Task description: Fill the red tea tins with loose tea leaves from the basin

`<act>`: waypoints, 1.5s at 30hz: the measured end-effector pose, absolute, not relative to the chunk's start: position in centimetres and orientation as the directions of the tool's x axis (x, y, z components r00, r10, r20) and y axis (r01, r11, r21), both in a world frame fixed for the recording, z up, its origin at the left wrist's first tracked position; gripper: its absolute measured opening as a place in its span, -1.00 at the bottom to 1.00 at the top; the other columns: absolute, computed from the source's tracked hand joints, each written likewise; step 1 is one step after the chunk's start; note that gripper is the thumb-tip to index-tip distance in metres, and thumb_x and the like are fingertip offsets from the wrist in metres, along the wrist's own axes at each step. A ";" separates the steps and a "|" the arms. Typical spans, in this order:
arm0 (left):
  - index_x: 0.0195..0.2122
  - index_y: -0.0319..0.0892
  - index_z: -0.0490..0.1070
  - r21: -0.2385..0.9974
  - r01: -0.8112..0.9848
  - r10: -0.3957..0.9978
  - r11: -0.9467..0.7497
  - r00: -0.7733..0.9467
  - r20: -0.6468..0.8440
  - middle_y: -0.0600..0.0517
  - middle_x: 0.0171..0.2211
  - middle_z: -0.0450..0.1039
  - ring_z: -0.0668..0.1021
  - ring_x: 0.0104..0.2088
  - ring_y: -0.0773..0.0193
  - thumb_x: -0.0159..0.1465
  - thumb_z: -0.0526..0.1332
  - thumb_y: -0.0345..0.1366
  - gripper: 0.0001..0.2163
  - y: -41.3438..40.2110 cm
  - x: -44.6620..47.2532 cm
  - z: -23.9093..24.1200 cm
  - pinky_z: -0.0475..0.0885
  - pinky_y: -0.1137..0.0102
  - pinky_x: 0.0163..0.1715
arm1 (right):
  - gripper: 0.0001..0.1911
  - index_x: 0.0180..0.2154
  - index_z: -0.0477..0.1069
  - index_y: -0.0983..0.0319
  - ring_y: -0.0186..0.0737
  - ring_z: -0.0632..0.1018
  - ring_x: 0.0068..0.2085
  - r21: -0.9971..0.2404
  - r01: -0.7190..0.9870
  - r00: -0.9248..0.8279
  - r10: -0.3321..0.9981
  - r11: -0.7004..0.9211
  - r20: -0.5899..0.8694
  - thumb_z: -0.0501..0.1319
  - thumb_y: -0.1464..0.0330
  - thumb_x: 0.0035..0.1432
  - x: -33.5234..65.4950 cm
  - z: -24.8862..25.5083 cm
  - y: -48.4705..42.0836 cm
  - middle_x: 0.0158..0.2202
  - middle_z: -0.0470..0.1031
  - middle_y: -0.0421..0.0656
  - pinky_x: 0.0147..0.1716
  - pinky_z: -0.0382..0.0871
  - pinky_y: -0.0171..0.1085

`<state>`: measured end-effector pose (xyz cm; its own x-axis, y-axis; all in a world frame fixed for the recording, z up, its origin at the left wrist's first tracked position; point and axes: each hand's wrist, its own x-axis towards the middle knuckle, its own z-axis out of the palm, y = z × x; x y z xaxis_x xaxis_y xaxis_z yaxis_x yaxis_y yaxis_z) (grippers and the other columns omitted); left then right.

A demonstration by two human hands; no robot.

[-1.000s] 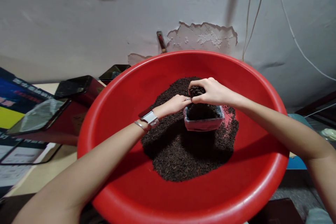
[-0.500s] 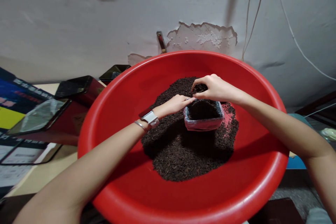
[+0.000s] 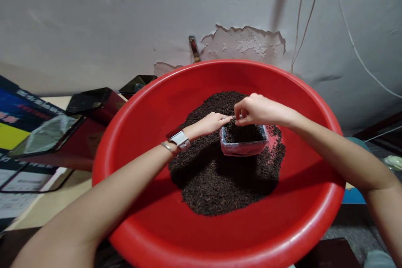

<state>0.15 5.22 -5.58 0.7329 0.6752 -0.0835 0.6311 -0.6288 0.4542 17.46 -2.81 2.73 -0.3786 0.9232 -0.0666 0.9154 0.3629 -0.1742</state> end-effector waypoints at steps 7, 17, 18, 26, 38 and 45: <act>-0.23 -0.19 0.51 0.485 0.587 0.681 -0.648 0.731 0.025 -0.01 -0.32 0.54 0.51 -0.32 0.22 0.33 -0.11 0.01 -0.52 6.5 -0.6 -5.0 0.31 0.42 -0.27 | -0.79 -0.19 0.53 0.21 -0.22 0.51 -0.29 -0.230 0.886 -0.426 0.902 0.401 -0.068 0.21 0.30 0.15 17.5 1.9 -2.0 -0.28 0.55 -0.09 -0.31 0.26 -0.31; -0.15 -0.20 0.51 0.475 0.185 0.321 -0.861 0.920 0.224 -0.08 -0.10 0.54 0.54 -0.08 0.19 0.31 0.14 -0.24 -0.78 1.5 1.7 -3.1 0.36 0.32 0.01 | -0.76 -0.22 0.53 0.32 -0.13 0.49 -0.22 -0.342 0.930 -0.077 0.980 0.137 0.184 0.13 0.40 0.14 21.7 2.8 1.0 -0.28 0.54 0.00 -0.15 0.29 -0.21; -0.12 -0.20 0.51 0.469 0.170 0.293 -0.866 0.934 0.202 -0.09 -0.06 0.53 0.54 -0.05 0.18 0.31 0.14 -0.25 -0.77 1.3 1.8 -3.3 0.36 0.31 0.03 | -0.76 -0.22 0.54 0.32 -0.12 0.50 -0.22 -0.335 0.934 -0.064 0.982 0.122 0.179 0.13 0.41 0.14 21.9 2.6 1.2 -0.28 0.54 0.01 -0.16 0.30 -0.20; -0.01 -0.12 0.50 0.545 0.206 0.295 -0.813 0.952 0.081 -0.02 0.10 0.45 0.42 0.15 0.17 0.32 0.13 -0.20 -0.72 1.3 1.8 -3.1 0.22 0.28 0.20 | -0.67 -0.34 0.54 0.32 -0.14 0.51 -0.31 -0.267 0.959 -0.065 0.989 0.099 0.132 0.09 0.24 0.23 21.8 1.9 1.6 -0.39 0.53 0.02 -0.22 0.31 -0.20; -0.16 -0.22 0.48 0.754 0.637 0.688 -0.163 0.621 -0.376 -0.17 -0.08 0.54 0.56 -0.14 0.12 0.27 -0.02 0.09 -0.51 6.1 -0.9 -5.1 0.46 0.30 -0.20 | -0.75 -0.27 0.53 0.28 -0.30 0.51 -0.28 -0.273 0.884 -0.400 0.916 0.379 -0.024 0.11 0.55 0.07 21.5 0.0 2.1 -0.31 0.56 -0.11 -0.23 0.32 -0.35; -0.26 -0.18 0.41 0.776 0.619 0.555 0.120 0.607 -0.569 -0.13 -0.22 0.53 0.52 -0.43 0.30 0.31 -0.08 0.07 -0.55 5.9 -0.7 -5.9 0.46 0.34 -0.32 | -0.45 -0.21 0.52 0.33 -0.21 0.52 -0.26 -0.363 0.931 -0.184 0.912 0.041 -0.368 0.16 -0.04 0.13 22.4 -1.4 1.4 -0.27 0.54 -0.04 -0.37 0.39 -0.34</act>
<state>-0.69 5.85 -5.90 0.6067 0.5549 -0.5692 0.6189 0.1196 0.7763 22.41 1.40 -1.40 -0.1837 0.9116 -0.3677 0.9308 0.0411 -0.3631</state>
